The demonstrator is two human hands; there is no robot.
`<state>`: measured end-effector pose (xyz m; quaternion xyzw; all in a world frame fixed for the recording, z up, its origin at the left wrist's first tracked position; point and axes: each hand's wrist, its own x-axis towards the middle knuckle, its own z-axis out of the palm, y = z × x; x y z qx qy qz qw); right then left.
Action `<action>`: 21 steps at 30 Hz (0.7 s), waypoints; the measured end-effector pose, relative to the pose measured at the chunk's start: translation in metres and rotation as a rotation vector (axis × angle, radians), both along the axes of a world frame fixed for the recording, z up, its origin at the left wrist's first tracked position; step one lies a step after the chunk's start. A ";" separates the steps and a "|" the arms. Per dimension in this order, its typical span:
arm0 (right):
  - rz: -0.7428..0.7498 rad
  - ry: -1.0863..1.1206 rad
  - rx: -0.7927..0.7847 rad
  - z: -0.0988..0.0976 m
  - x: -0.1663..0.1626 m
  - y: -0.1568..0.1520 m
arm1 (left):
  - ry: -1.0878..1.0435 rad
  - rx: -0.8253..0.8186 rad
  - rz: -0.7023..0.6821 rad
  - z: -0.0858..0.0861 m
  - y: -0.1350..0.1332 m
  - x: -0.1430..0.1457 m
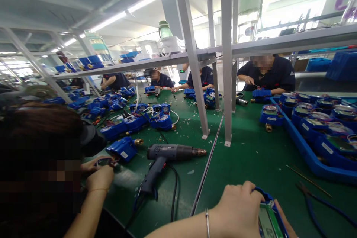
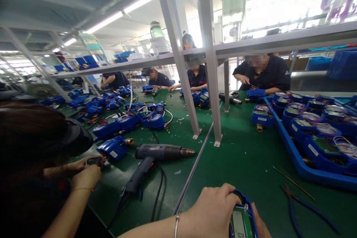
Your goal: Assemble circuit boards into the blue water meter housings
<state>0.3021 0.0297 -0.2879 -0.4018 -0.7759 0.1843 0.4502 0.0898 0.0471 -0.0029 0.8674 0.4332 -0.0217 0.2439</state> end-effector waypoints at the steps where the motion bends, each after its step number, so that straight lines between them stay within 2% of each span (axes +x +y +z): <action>1: 0.006 -0.021 -0.009 0.001 0.004 -0.001 | 0.007 0.002 0.000 0.003 -0.001 0.001; 4: 0.015 -0.039 -0.048 0.003 0.007 -0.005 | -0.007 0.039 -0.009 0.003 -0.007 0.003; 8: 0.039 0.028 -0.022 0.009 0.001 -0.011 | -0.037 0.078 -0.003 -0.009 -0.015 0.003; 11: -0.004 0.060 -0.022 0.041 -0.010 -0.023 | -0.059 0.076 -0.003 -0.011 -0.017 0.006; 16: 0.043 0.105 -0.108 0.124 -0.031 -0.044 | -0.019 0.016 0.031 0.009 -0.009 0.013; 18: 0.013 0.090 -0.104 0.139 -0.034 -0.038 | -0.039 0.025 0.024 0.015 0.000 0.016; 21: -0.010 0.054 -0.109 0.138 -0.031 -0.025 | -0.055 0.053 -0.024 0.016 0.012 0.019</action>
